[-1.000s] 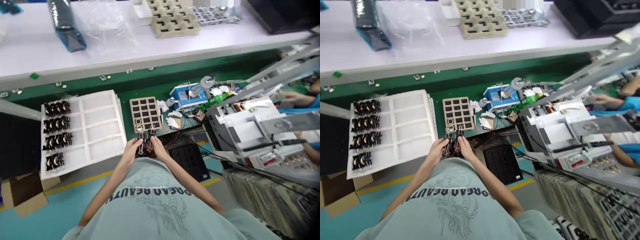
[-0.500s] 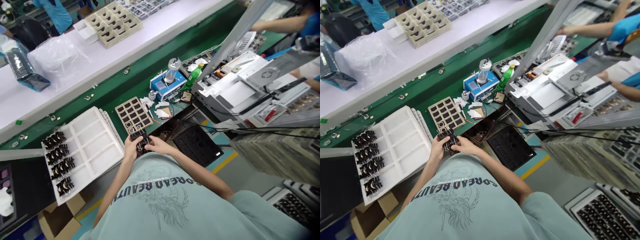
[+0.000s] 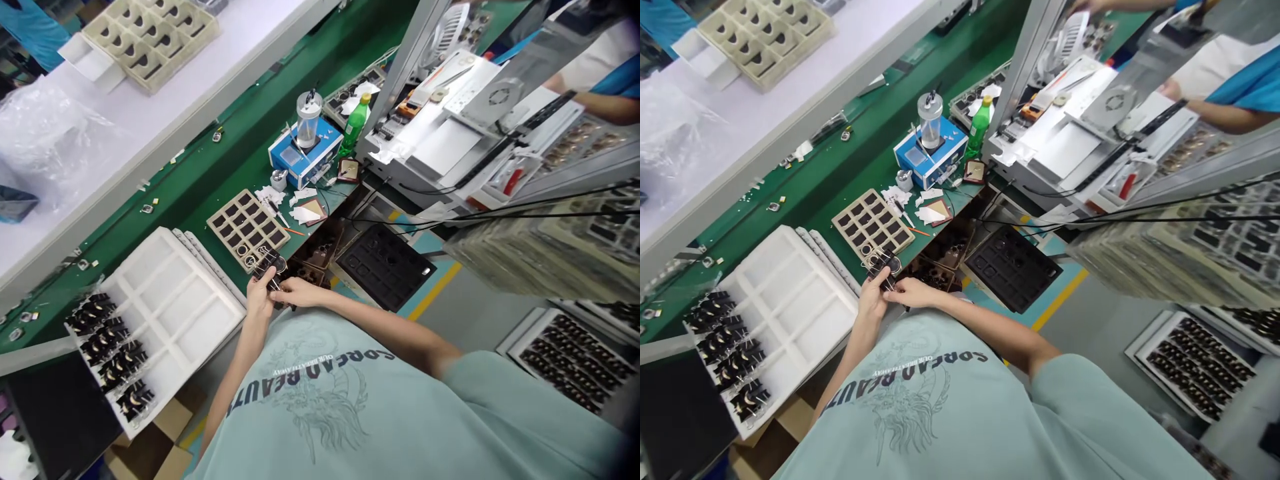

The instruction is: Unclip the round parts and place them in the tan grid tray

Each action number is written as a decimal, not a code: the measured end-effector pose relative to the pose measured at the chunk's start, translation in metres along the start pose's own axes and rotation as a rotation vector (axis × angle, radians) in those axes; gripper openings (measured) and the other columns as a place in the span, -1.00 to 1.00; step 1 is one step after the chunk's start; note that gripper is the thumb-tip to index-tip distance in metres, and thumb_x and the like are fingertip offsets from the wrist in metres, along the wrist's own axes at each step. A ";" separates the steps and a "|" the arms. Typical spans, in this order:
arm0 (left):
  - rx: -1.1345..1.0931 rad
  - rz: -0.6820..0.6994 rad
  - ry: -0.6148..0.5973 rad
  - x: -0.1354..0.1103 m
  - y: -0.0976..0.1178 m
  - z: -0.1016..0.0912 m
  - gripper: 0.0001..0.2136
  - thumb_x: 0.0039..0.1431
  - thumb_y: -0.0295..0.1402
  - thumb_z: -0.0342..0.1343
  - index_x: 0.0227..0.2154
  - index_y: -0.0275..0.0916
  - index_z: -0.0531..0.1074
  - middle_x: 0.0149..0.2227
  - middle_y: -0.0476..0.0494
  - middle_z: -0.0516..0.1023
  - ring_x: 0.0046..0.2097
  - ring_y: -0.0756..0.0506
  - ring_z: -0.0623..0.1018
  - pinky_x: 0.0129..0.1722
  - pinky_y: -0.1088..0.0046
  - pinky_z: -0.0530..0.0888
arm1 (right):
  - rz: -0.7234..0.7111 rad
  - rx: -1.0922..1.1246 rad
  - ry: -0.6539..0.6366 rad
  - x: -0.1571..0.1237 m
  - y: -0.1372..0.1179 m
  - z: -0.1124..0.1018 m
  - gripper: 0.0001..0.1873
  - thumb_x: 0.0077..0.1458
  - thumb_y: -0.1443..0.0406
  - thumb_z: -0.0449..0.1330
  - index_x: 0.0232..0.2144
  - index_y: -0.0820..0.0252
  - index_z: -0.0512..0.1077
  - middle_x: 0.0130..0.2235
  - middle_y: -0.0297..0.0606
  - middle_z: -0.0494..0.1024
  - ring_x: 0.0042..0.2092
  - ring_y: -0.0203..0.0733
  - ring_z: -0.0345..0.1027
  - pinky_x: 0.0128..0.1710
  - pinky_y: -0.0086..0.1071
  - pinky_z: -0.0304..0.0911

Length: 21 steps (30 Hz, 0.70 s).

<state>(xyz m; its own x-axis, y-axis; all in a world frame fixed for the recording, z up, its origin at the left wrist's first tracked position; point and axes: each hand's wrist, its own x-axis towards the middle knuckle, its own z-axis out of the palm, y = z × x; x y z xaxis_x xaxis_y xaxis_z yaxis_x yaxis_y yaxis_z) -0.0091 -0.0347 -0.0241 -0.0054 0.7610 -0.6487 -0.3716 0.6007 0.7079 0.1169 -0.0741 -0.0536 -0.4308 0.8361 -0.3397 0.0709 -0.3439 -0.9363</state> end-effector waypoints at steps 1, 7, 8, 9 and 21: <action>0.005 -0.018 0.017 0.001 -0.003 0.000 -0.62 -0.39 -0.46 0.51 -0.40 -0.30 0.54 -0.40 -0.10 0.64 -0.27 -0.14 0.63 -0.15 0.34 0.53 | -0.003 -0.030 0.000 0.002 0.001 0.002 -0.50 0.10 -0.06 0.23 -0.57 0.25 0.40 -0.56 -0.33 0.45 -0.46 -0.29 0.33 -0.47 -0.47 0.21; -0.046 -0.077 0.044 0.010 -0.010 -0.006 -0.69 -0.26 -0.47 0.47 -0.40 -0.28 0.52 -0.38 -0.05 0.64 -0.36 -0.01 0.59 -0.16 0.39 0.53 | 0.115 0.053 -0.020 -0.013 0.023 -0.006 -0.50 0.06 -0.08 0.25 -0.53 0.26 0.50 -0.54 -0.27 0.53 -0.50 -0.27 0.36 -0.48 -0.45 0.19; -0.060 -0.074 0.046 0.011 -0.010 -0.008 -0.70 -0.24 -0.48 0.46 -0.40 -0.26 0.51 -0.36 -0.03 0.64 -0.34 -0.01 0.60 -0.14 0.38 0.53 | 0.151 0.053 0.013 -0.017 0.029 -0.013 -0.51 0.06 -0.07 0.25 -0.53 0.26 0.51 -0.52 -0.26 0.55 -0.51 -0.29 0.34 -0.51 -0.46 0.16; -0.067 -0.067 0.050 0.012 -0.010 -0.009 -0.71 -0.22 -0.49 0.45 -0.40 -0.25 0.50 -0.36 -0.02 0.64 -0.32 0.00 0.60 -0.11 0.36 0.53 | 0.197 0.051 0.068 -0.020 0.035 -0.022 -0.53 0.06 -0.05 0.25 -0.53 0.27 0.52 -0.50 -0.24 0.56 -0.52 -0.30 0.31 -0.54 -0.47 0.12; 0.068 0.026 0.107 0.007 -0.013 -0.026 -0.71 -0.21 -0.48 0.44 -0.38 -0.27 0.49 -0.35 -0.05 0.62 -0.34 -0.01 0.60 -0.10 0.30 0.54 | 0.515 -0.055 0.404 -0.004 0.091 -0.091 -0.64 -0.17 0.09 0.44 -0.59 0.26 0.48 -0.57 -0.26 0.48 -0.52 -0.29 0.27 -0.52 -0.44 0.16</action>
<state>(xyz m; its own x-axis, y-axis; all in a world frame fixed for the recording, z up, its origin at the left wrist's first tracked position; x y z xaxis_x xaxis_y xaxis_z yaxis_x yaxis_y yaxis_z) -0.0283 -0.0439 -0.0450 -0.1150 0.7481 -0.6536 -0.3064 0.5991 0.7397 0.2068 -0.0697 -0.1451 0.0419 0.6690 -0.7421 0.2280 -0.7296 -0.6448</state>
